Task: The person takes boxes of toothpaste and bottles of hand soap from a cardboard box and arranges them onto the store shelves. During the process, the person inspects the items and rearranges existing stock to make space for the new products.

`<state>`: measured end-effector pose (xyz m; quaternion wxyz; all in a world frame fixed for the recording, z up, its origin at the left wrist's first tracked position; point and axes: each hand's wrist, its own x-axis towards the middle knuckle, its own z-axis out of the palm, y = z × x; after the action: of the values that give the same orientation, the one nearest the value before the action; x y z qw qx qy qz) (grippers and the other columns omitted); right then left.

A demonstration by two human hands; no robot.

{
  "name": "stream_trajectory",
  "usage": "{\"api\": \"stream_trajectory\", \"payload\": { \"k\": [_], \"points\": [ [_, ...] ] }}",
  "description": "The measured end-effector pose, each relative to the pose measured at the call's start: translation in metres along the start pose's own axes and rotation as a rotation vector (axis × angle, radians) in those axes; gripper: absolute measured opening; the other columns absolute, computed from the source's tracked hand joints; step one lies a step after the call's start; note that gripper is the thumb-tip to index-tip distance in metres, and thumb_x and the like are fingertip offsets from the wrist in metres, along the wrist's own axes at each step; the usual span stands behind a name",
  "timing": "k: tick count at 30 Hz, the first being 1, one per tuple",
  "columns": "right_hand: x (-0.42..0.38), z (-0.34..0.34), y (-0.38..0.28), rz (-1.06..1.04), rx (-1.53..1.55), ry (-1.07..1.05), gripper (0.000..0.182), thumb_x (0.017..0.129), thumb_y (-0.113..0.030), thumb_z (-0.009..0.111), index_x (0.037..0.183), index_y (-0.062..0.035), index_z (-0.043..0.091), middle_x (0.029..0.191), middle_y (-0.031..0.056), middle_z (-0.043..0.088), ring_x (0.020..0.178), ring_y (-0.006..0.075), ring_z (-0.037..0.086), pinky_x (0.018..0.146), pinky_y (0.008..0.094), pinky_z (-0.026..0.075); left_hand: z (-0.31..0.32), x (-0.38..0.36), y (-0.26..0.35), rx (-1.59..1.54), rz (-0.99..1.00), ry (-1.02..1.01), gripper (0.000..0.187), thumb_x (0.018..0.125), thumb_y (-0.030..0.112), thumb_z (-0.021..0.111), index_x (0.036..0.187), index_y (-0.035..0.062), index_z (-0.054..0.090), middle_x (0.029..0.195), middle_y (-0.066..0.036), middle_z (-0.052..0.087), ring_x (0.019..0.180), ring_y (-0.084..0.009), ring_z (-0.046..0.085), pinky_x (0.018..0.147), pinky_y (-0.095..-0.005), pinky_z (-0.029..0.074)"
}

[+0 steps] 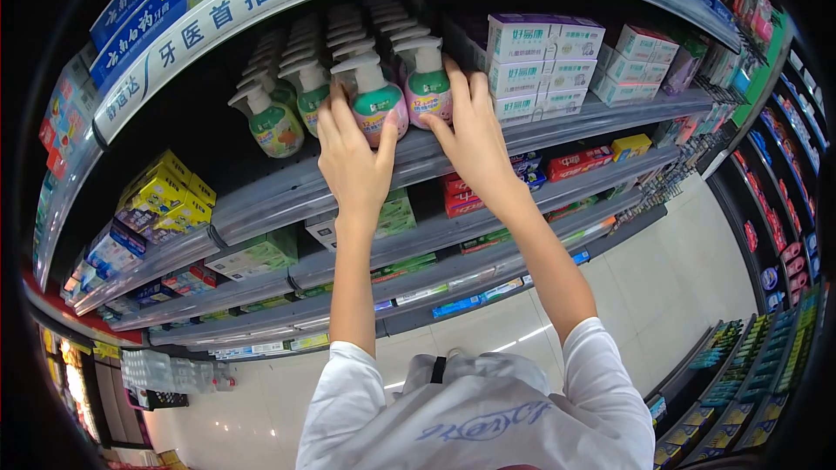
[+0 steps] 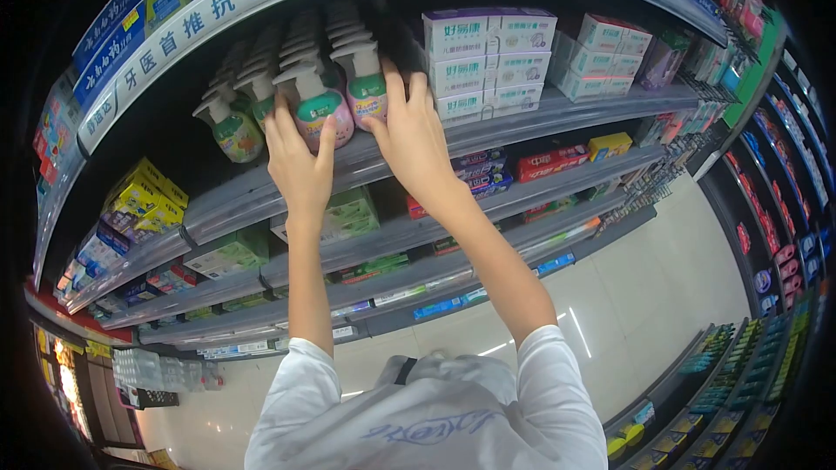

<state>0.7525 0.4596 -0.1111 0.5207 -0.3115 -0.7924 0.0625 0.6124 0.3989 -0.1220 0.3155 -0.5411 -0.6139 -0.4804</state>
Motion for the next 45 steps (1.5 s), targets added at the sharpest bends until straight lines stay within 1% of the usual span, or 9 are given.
{"api": "stream_trajectory", "payload": {
  "k": [2, 6, 10, 12, 22, 29, 31, 41, 45],
  "points": [
    [-0.002, 0.0, -0.002, 0.035, 0.023, -0.022, 0.067, 0.08, -0.011, 0.069, 0.136, -0.0003, 0.034, 0.119, 0.0242, 0.047, 0.104, 0.0441, 0.052, 0.088, 0.0438, 0.044, -0.005, 0.002, 0.006, -0.102, -0.112, -0.018, 0.068, 0.085, 0.033, 0.065, 0.137, -0.0004, 0.038, 0.124, -0.02, 0.048, 0.113, -0.0375, 0.05, 0.089, -0.0424, 0.044],
    [-0.002, 0.006, 0.007, 0.015, 0.131, -0.006, 0.071, 0.077, -0.013, 0.072, 0.134, 0.0016, 0.034, 0.108, 0.0249, 0.048, 0.101, 0.0444, 0.052, 0.08, 0.0462, 0.046, -0.002, 0.001, -0.001, -0.119, -0.046, 0.048, 0.071, 0.079, 0.027, 0.073, 0.137, 0.0009, 0.039, 0.116, -0.018, 0.055, 0.105, -0.0343, 0.057, 0.087, -0.0397, 0.046],
    [-0.003, 0.005, 0.007, 0.026, 0.112, -0.029, 0.072, 0.077, -0.013, 0.072, 0.135, 0.0025, 0.033, 0.108, 0.0249, 0.048, 0.101, 0.0447, 0.053, 0.08, 0.046, 0.047, 0.001, 0.001, -0.003, -0.188, -0.087, 0.043, 0.073, 0.077, 0.022, 0.076, 0.137, 0.0019, 0.04, 0.112, -0.016, 0.059, 0.097, -0.0287, 0.061, 0.083, -0.0363, 0.049],
    [-0.002, 0.003, 0.002, 0.009, -0.002, 0.026, 0.074, 0.08, -0.012, 0.07, 0.141, -0.0012, 0.029, 0.114, 0.0256, 0.047, 0.104, 0.0466, 0.051, 0.09, 0.045, 0.044, 0.0, 0.0, 0.0, -0.248, -0.131, 0.06, 0.074, 0.076, 0.022, 0.076, 0.138, 0.0051, 0.039, 0.112, -0.014, 0.061, 0.101, -0.0315, 0.06, 0.084, -0.0392, 0.049],
    [0.0, 0.004, 0.001, 0.056, -0.081, -0.077, 0.091, 0.08, -0.028, 0.072, 0.142, 0.01, 0.017, 0.105, 0.0329, 0.056, 0.084, 0.0459, 0.061, 0.072, 0.0457, 0.051, 0.006, -0.001, -0.003, -0.276, -0.087, 0.121, 0.072, 0.073, 0.023, 0.079, 0.133, 0.0046, 0.044, 0.11, -0.014, 0.062, 0.099, -0.0291, 0.061, 0.083, -0.0373, 0.05],
    [0.002, 0.006, 0.003, 0.127, -0.103, -0.147, 0.093, 0.08, -0.028, 0.072, 0.14, 0.0142, 0.016, 0.098, 0.0333, 0.059, 0.085, 0.0453, 0.061, 0.074, 0.045, 0.051, 0.004, 0.0, 0.0, -0.284, -0.111, 0.124, 0.071, 0.072, 0.022, 0.081, 0.131, 0.0044, 0.045, 0.108, -0.014, 0.062, 0.091, -0.0265, 0.064, 0.079, -0.035, 0.053],
    [0.001, 0.008, 0.003, 0.057, -0.175, -0.08, 0.091, 0.076, -0.027, 0.074, 0.133, 0.0215, 0.023, 0.084, 0.0298, 0.062, 0.078, 0.0408, 0.064, 0.072, 0.0397, 0.053, 0.002, 0.0, 0.002, -0.279, -0.119, 0.114, 0.071, 0.072, 0.022, 0.081, 0.13, 0.0041, 0.045, 0.107, -0.015, 0.062, 0.091, -0.0262, 0.064, 0.078, -0.0348, 0.054],
    [-0.002, 0.014, 0.007, 0.048, -0.136, -0.031, 0.091, 0.077, -0.026, 0.072, 0.137, 0.0172, 0.019, 0.088, 0.0303, 0.061, 0.085, 0.0435, 0.06, 0.079, 0.0434, 0.049, 0.005, -0.002, -0.001, -0.251, -0.09, 0.118, 0.067, 0.073, 0.021, 0.08, 0.128, 0.0024, 0.046, 0.107, -0.015, 0.062, 0.092, -0.0267, 0.064, 0.079, -0.035, 0.053],
    [-0.005, 0.016, 0.006, 0.027, -0.117, 0.007, 0.088, 0.079, -0.023, 0.07, 0.138, 0.0162, 0.019, 0.104, 0.0307, 0.054, 0.095, 0.0429, 0.055, 0.088, 0.0436, 0.045, 0.005, -0.003, 0.0, -0.261, -0.086, 0.113, 0.068, 0.074, 0.02, 0.08, 0.13, 0.0022, 0.046, 0.108, -0.016, 0.062, 0.09, -0.0232, 0.064, 0.081, -0.0335, 0.052]
  ]
}}
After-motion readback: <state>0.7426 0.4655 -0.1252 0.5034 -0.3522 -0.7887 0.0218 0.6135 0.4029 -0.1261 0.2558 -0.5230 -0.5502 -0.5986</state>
